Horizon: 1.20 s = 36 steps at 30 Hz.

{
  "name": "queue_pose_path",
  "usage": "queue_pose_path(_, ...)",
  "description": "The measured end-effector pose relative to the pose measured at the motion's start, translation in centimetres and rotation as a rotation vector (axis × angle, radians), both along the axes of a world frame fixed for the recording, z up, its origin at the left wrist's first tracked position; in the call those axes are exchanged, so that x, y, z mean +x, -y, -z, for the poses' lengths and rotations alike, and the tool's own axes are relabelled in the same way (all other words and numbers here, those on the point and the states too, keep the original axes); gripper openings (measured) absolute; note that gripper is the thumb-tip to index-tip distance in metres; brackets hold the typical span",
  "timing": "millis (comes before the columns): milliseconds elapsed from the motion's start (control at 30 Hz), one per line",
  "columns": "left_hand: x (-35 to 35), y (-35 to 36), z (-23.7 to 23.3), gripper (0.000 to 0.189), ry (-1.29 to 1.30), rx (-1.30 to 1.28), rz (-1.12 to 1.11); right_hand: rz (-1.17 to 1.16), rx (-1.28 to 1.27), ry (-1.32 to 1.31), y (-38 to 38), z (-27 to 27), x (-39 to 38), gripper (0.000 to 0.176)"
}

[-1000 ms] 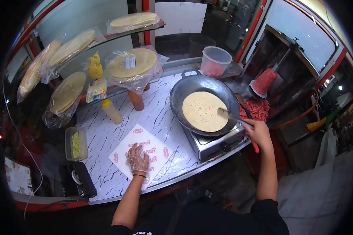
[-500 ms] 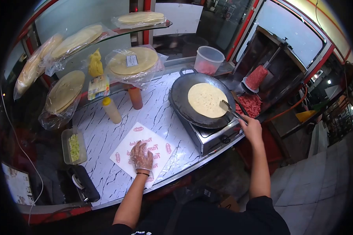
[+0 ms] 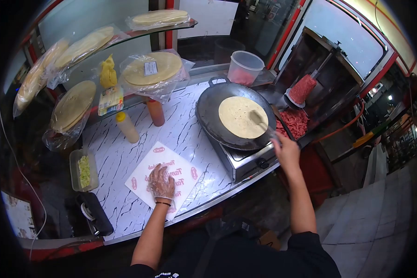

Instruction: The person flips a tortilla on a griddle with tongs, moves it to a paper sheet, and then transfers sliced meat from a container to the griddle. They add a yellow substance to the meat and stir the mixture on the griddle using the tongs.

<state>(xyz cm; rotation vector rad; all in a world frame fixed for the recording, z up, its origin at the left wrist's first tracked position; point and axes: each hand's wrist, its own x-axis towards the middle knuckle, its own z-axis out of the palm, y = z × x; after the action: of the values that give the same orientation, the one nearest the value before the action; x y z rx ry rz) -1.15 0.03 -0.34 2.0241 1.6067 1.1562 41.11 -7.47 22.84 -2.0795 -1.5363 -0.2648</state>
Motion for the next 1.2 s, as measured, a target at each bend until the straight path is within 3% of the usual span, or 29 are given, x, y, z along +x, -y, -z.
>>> queue_pose_path(100,0.0,-0.1,0.0,0.047,-0.041,-0.029,-0.025,-0.206,-0.147,-0.035,0.3,0.0,-0.8,0.036)
queue_pose_path(233,-0.1,-0.1,0.2,0.048,-0.042,-0.010,-0.045,-0.192,-0.200,-0.275,1.1,-3.6,4.1,0.034)
queue_pose_path(300,-0.1,-0.2,0.1,0.047,-0.132,-0.034,-0.058,-0.201,-0.196,-0.051,0.8,-2.1,7.7,0.034)
queue_pose_path(433,-0.1,0.1,0.1,0.052,-0.220,-0.012,-0.081,-0.246,-0.020,-0.174,-1.4,-1.1,5.2,0.035)
queue_pose_path(500,-0.6,-0.1,0.7,0.052,-0.311,-0.001,-0.075,-0.316,-0.108,-0.113,-1.6,-0.2,4.2,0.035)
queue_pose_path(600,-0.9,-0.5,0.9,0.051,-0.404,0.004,-0.059,-0.377,-0.165,-0.201,-1.5,-0.1,5.4,0.037)
queue_pose_path(700,-1.0,-0.3,0.8,0.051,-0.420,0.023,-0.057,-0.339,-0.149,-0.447,-1.8,-0.3,6.9,0.036)
queue_pose_path(900,-0.5,-0.2,0.2,0.048,-0.463,0.046,-0.076,-0.424,-0.205,-0.333,-2.9,-0.6,7.1,0.035)
queue_pose_path(967,-0.6,-0.3,0.2,0.048,-0.512,0.047,-0.075,-0.489,-0.248,-0.145,-3.1,0.2,7.4,0.036)
queue_pose_path(1033,-0.3,-0.3,0.1,0.048,-0.525,0.045,-0.080,-0.505,-0.273,-0.188,-3.0,-0.8,8.2,0.036)
queue_pose_path(1100,-0.5,-0.2,0.1,0.048,-0.512,0.046,-0.090,-0.476,-0.228,-0.390,-3.3,-1.2,10.2,0.037)
queue_pose_path(1200,-0.8,-0.3,0.5,0.050,-0.554,0.035,-0.099,-0.473,-0.192,-0.262,-4.7,-0.8,12.5,0.035)
